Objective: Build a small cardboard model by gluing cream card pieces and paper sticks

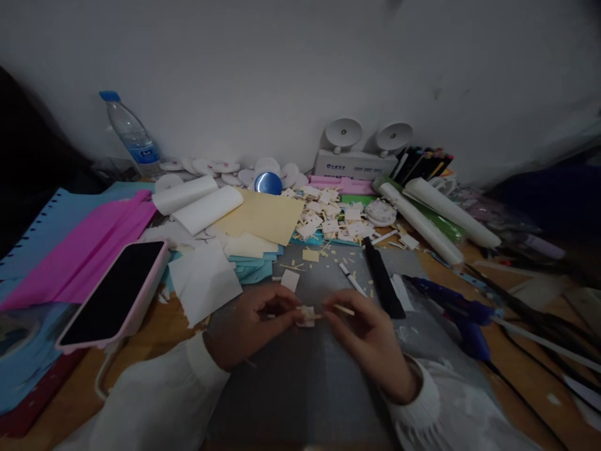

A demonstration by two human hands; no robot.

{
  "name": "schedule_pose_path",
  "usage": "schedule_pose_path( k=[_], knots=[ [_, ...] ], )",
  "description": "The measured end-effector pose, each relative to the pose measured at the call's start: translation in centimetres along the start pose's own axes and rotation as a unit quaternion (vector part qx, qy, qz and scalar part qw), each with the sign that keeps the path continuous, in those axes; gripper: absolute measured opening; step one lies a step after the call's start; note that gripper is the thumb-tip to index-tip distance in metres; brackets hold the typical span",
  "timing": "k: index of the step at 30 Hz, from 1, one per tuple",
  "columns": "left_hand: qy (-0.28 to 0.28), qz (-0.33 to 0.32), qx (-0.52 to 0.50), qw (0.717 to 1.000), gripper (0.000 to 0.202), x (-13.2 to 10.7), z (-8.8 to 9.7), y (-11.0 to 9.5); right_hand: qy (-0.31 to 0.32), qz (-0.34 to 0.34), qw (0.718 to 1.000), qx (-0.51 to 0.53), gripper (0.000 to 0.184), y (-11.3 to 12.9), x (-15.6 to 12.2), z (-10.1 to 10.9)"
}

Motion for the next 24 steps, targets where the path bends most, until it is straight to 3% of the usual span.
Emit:
schedule_pose_path(
  k=[8,19,24],
  knots=[
    [-0.012,-0.033,-0.098,0.995,0.02,0.2,0.3,0.4,-0.014,-0.038,0.999,0.002,0.014,-0.6,0.3,0.6],
    [-0.009,-0.036,-0.09,0.995,0.022,0.2,0.4,0.3,-0.01,-0.068,0.997,-0.031,0.037,-1.3,0.2,1.0],
    [-0.013,-0.029,-0.092,0.995,0.018,0.2,0.4,0.2,-0.012,-0.039,0.999,-0.03,0.023,-1.4,0.4,0.9]
  ],
)
Point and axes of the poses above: each hand's wrist, its own x-axis towards the middle knuckle, its own z-axis out of the back of the hand, y = z × x, the point moved 5 cm from there along x, towards the middle knuckle, and after that the axes turned 13 degrees about y, right-handed, at the moved point
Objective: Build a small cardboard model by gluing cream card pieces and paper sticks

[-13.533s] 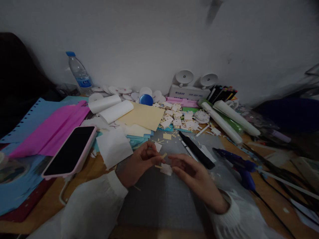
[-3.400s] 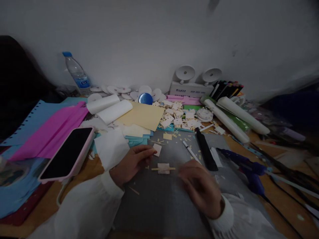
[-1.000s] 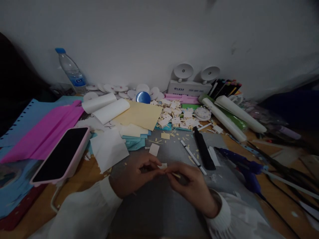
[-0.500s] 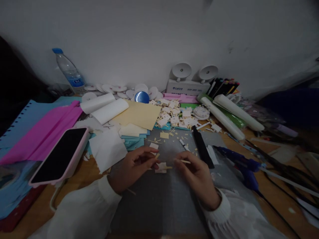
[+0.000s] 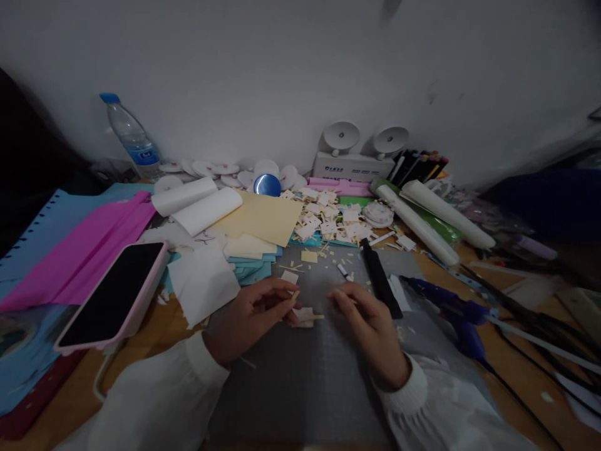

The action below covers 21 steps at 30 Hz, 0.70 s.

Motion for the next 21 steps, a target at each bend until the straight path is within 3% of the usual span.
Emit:
schedule_pose_path(
  k=[4,14,21],
  knots=[
    [0.011,-0.012,-0.021,1.0,0.015,0.0,-0.1,0.2,0.026,0.012,0.999,-0.016,0.015,-0.4,0.1,-0.5],
    [0.034,-0.02,-0.027,0.999,0.007,0.0,-0.2,0.0,0.006,0.065,0.979,-0.193,0.032,-1.0,0.0,-0.6],
    [0.048,-0.003,-0.048,0.998,0.013,0.2,-0.4,0.0,-0.066,0.142,0.968,-0.194,0.009,1.2,-0.4,0.5]
  ],
)
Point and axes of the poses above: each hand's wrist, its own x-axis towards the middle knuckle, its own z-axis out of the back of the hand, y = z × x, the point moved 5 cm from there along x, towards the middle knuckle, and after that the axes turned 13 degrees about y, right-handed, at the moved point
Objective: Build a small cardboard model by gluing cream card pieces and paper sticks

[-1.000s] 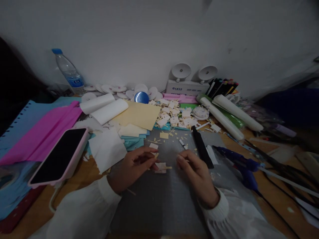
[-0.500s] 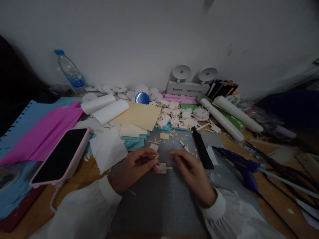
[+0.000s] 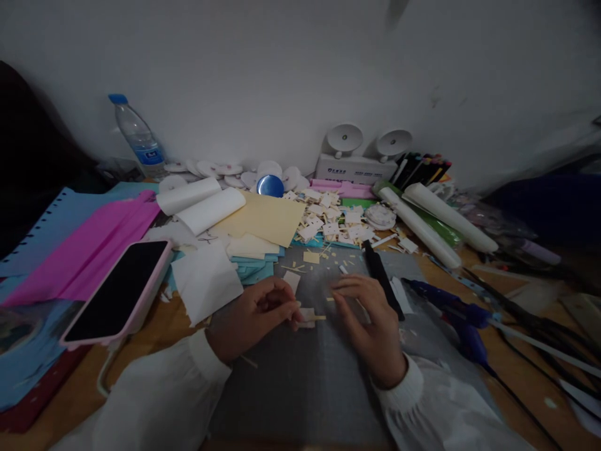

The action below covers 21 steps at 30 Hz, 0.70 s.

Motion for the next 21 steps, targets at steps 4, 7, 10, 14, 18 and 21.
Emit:
schedule_pose_path(
  k=[4,7,10,14,18,21],
  knots=[
    [-0.004,-0.005,-0.031,0.999,0.017,0.1,0.0,0.0,-0.015,0.001,1.0,-0.004,0.014,0.5,0.1,0.3],
    [-0.014,-0.001,-0.033,0.999,0.018,0.0,0.2,0.2,-0.004,0.002,1.0,-0.002,0.02,0.7,0.2,0.5],
    [-0.035,0.003,-0.012,0.999,0.015,0.0,0.6,0.4,0.03,0.022,0.999,-0.006,0.018,1.1,0.1,1.0],
    [-0.076,0.017,0.005,0.997,0.016,0.1,1.1,0.5,0.09,0.062,0.992,-0.065,0.018,1.5,-1.5,2.3],
    [-0.085,0.025,-0.011,0.996,0.017,0.1,1.2,0.6,0.094,0.058,0.979,-0.172,0.029,1.2,-5.9,4.5],
    [-0.089,0.016,-0.032,0.995,0.016,0.1,1.4,1.1,0.046,-0.012,0.974,-0.223,0.025,0.4,-9.8,6.8]
  ],
)
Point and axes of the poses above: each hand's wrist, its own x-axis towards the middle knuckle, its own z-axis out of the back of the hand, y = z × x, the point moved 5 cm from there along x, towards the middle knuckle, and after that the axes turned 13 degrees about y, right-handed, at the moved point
